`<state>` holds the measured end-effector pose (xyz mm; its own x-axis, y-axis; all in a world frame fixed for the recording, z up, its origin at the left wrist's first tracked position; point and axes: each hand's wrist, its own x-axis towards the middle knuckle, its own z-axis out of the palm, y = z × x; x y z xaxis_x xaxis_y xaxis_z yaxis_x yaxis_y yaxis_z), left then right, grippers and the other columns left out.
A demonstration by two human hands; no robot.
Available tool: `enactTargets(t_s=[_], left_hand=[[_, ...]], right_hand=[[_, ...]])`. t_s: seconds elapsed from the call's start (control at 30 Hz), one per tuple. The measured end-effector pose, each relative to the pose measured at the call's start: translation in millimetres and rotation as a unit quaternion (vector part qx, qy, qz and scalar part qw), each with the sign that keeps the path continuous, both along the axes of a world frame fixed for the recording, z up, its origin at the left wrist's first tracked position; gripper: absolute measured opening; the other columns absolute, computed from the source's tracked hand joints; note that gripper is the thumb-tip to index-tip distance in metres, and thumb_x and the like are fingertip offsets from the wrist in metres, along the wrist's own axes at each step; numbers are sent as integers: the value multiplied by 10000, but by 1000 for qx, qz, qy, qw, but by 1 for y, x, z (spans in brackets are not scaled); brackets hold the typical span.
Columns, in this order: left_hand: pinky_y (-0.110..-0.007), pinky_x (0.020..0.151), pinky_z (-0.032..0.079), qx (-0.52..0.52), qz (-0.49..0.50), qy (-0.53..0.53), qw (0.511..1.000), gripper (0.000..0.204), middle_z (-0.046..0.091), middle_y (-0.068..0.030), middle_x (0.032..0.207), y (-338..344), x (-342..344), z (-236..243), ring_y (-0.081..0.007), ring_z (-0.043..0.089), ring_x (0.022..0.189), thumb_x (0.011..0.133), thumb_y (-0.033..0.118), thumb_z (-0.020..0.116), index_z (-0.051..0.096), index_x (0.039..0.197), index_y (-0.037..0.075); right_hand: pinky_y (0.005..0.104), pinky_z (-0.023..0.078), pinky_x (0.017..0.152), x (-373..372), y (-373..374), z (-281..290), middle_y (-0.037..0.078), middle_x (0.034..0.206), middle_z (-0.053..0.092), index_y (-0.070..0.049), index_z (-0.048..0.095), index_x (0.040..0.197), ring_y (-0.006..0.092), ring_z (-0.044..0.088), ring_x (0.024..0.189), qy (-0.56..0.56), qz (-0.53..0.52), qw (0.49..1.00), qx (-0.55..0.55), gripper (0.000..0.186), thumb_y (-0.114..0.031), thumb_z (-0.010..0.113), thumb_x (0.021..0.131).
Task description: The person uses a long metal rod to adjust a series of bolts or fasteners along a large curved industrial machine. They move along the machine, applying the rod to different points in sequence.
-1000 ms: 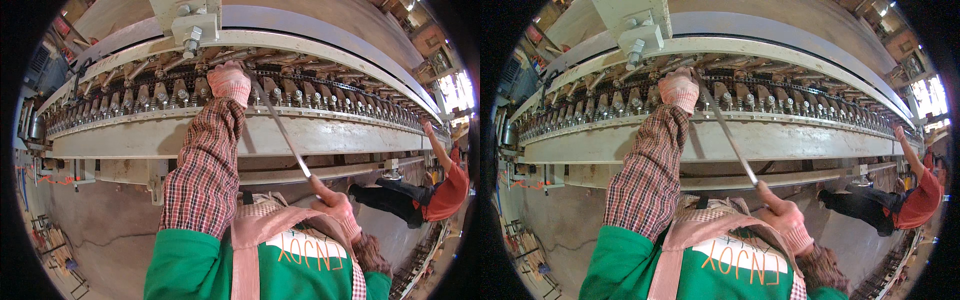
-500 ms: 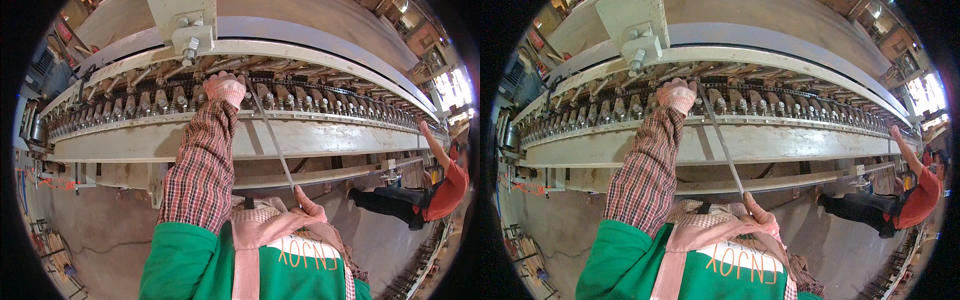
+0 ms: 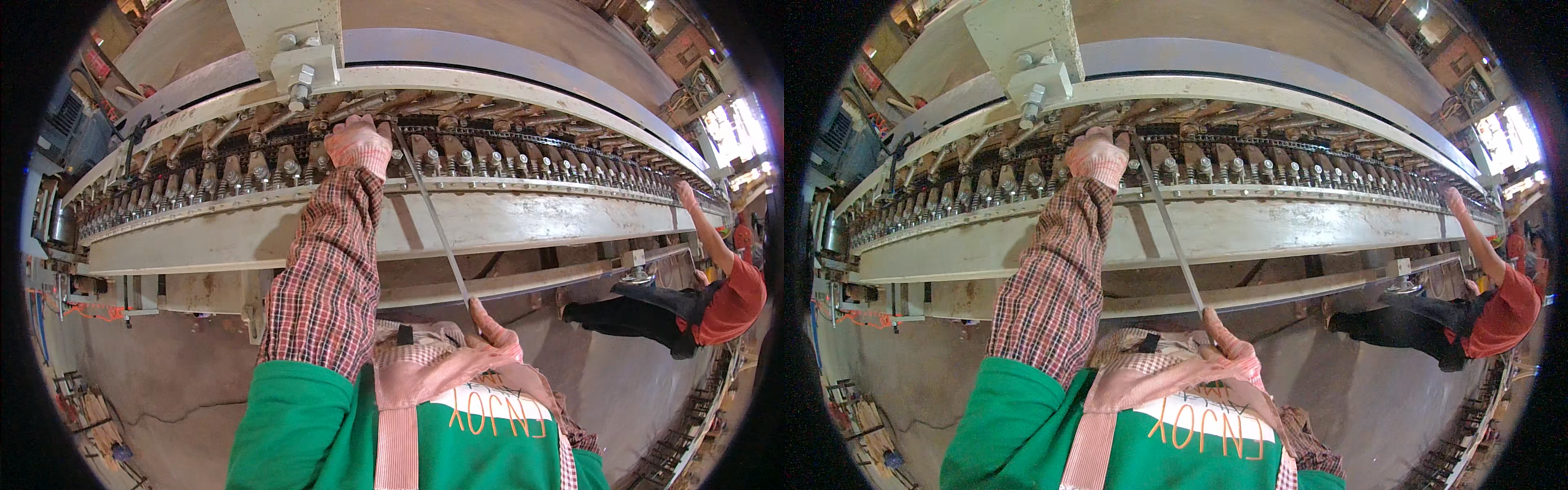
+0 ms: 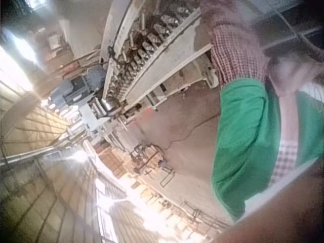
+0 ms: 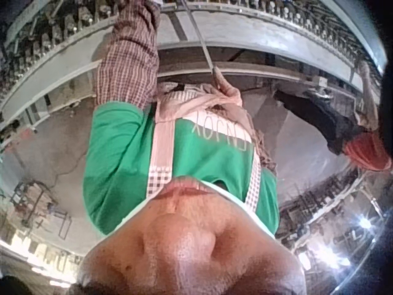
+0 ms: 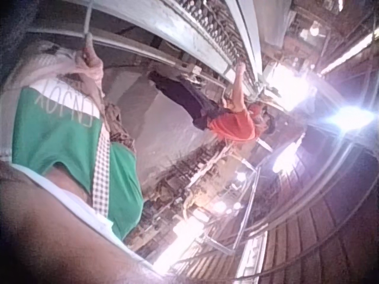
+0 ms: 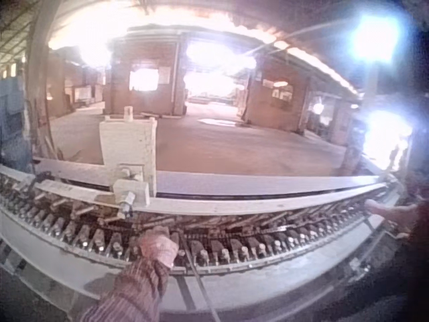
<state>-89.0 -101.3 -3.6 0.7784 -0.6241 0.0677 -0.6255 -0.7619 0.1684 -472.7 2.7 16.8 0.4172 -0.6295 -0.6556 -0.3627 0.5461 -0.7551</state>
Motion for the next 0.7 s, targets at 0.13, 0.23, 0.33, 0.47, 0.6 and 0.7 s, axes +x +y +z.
enactTargets(t_s=[0.13, 0.23, 0.33, 0.47, 0.6, 0.7], left_hand=[[-472, 929, 530, -21, -3, -6, 1000, 501, 688, -82, 1208, 0, 2, -10, -306, 665, 1113, 958, 539, 520, 698, 1198, 136], [-463, 903, 542, -24, 3, -12, 1000, 482, 706, -77, 1171, 1, 2, -11, -302, 688, 1064, 948, 529, 537, 716, 1150, 130], [-458, 869, 558, -59, -16, -19, 998, 466, 724, -83, 1113, 0, 0, -14, -311, 708, 1009, 943, 527, 547, 736, 1094, 129], [-452, 821, 571, 8, 10, 47, 999, 456, 739, -94, 1045, -4, -3, -1, -318, 722, 958, 939, 523, 550, 748, 1033, 123], [-463, 880, 552, -28, 16, 18, 999, 468, 751, -83, 1047, 0, 5, -11, -310, 716, 1015, 926, 571, 543, 758, 1062, 178], [-466, 891, 548, -24, 28, 40, 999, 487, 754, -87, 1047, -4, 12, -12, -312, 715, 1019, 902, 600, 558, 759, 1072, 190]], right_hand=[[171, 357, 646, -11, -2, 4, -97, 858, 537, -65, 522, 1486, 21, 414, 677, 41, 47, 997, -49, 543, 21, 627, 961], [184, 354, 631, -13, -6, 2, -93, 791, 516, -107, 558, 1465, 43, 390, 653, 119, 116, 975, -147, 497, -82, 659, 979], [197, 389, 632, -17, -6, -19, -71, 775, 563, -149, 638, 1390, 53, 426, 661, 68, 26, 997, -39, 436, -173, 715, 962], [208, 462, 699, -8, -3, -76, 7, 935, 734, -147, 718, 1290, 54, 579, 769, 65, -64, 994, 55, 411, -135, 795, 887], [195, 436, 931, 6, 3, -14, 60, 1314, 663, -125, 594, 1434, 91, 613, 1132, 11, 37, 996, -76, 597, 28, 710, 869], [171, 390, 897, 3, 6, 0, 6, 1311, 648, -155, 584, 1450, 50, 569, 1095, -19, -10, 1000, 1, 662, 109, 622, 844]])
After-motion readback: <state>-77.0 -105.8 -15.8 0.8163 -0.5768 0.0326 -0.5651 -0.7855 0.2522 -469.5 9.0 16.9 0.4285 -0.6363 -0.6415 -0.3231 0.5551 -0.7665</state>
